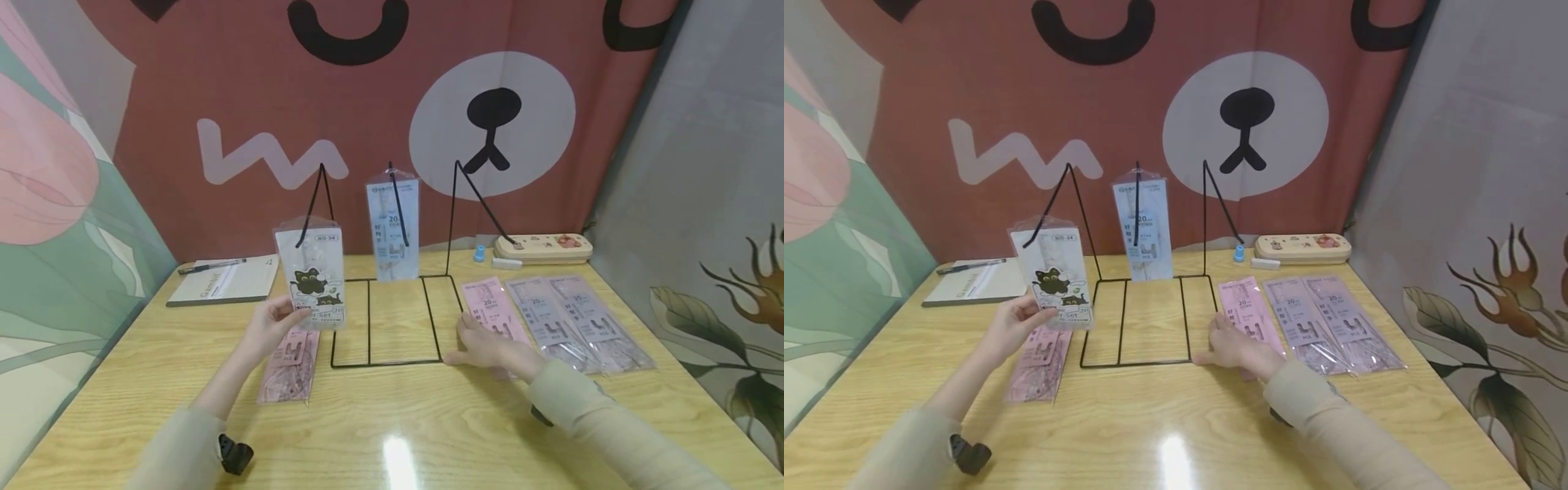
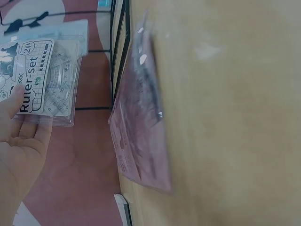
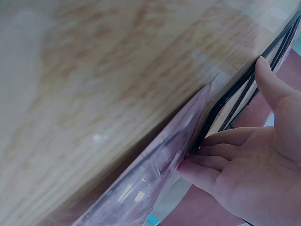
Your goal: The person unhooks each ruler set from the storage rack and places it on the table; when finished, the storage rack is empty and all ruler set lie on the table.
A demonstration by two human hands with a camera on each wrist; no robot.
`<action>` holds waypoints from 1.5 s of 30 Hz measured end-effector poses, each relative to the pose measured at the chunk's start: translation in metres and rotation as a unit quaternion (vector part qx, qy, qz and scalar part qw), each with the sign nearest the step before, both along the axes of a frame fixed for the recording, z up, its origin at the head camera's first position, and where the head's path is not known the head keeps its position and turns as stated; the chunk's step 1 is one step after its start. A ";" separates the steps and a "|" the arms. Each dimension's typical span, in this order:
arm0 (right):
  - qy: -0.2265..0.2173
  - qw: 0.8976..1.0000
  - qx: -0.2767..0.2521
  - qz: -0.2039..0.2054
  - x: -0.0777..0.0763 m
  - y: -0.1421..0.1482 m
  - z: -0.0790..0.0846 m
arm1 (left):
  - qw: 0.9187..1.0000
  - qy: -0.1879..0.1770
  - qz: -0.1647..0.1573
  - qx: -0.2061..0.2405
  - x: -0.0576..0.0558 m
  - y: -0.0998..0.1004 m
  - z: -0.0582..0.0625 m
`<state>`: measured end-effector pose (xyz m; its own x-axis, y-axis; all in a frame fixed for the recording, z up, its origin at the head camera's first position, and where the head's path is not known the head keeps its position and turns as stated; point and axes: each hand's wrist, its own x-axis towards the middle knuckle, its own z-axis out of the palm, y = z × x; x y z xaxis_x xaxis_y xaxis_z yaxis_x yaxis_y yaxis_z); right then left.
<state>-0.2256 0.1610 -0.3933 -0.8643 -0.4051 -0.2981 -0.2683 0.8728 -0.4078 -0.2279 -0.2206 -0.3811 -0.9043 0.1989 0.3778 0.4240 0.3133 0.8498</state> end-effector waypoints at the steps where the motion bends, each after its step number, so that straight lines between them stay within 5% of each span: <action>1: 0.000 1.000 -0.001 0.001 0.000 0.000 0.000 | 1.000 0.003 -0.006 0.002 0.005 -0.001 0.000; 11: 0.001 1.000 0.002 0.002 0.000 -0.001 0.002 | 0.998 0.056 -0.031 0.001 0.053 -0.012 0.005; 19: -0.001 1.000 0.000 0.005 0.000 0.000 0.000 | 0.995 0.019 0.097 -0.009 0.081 -0.057 0.030; 22: 0.004 1.000 0.000 0.005 -0.001 0.001 0.000 | 0.990 -0.006 0.136 -0.029 0.080 -0.081 0.036; 26: 0.003 1.000 0.001 0.005 -0.002 0.001 0.000 | 0.980 -0.098 0.154 -0.083 0.076 -0.105 0.037; 31: 0.002 1.000 0.000 0.005 -0.002 0.001 0.000 | 0.940 -0.247 0.152 -0.179 0.063 -0.119 0.028; 35: 0.001 1.000 0.000 0.004 -0.002 0.001 0.000 | 0.914 -0.303 0.139 -0.232 0.051 -0.122 0.014; 45: 0.005 1.000 0.000 0.006 -0.001 0.001 0.000 | 0.912 -0.328 0.119 -0.215 0.035 -0.121 0.000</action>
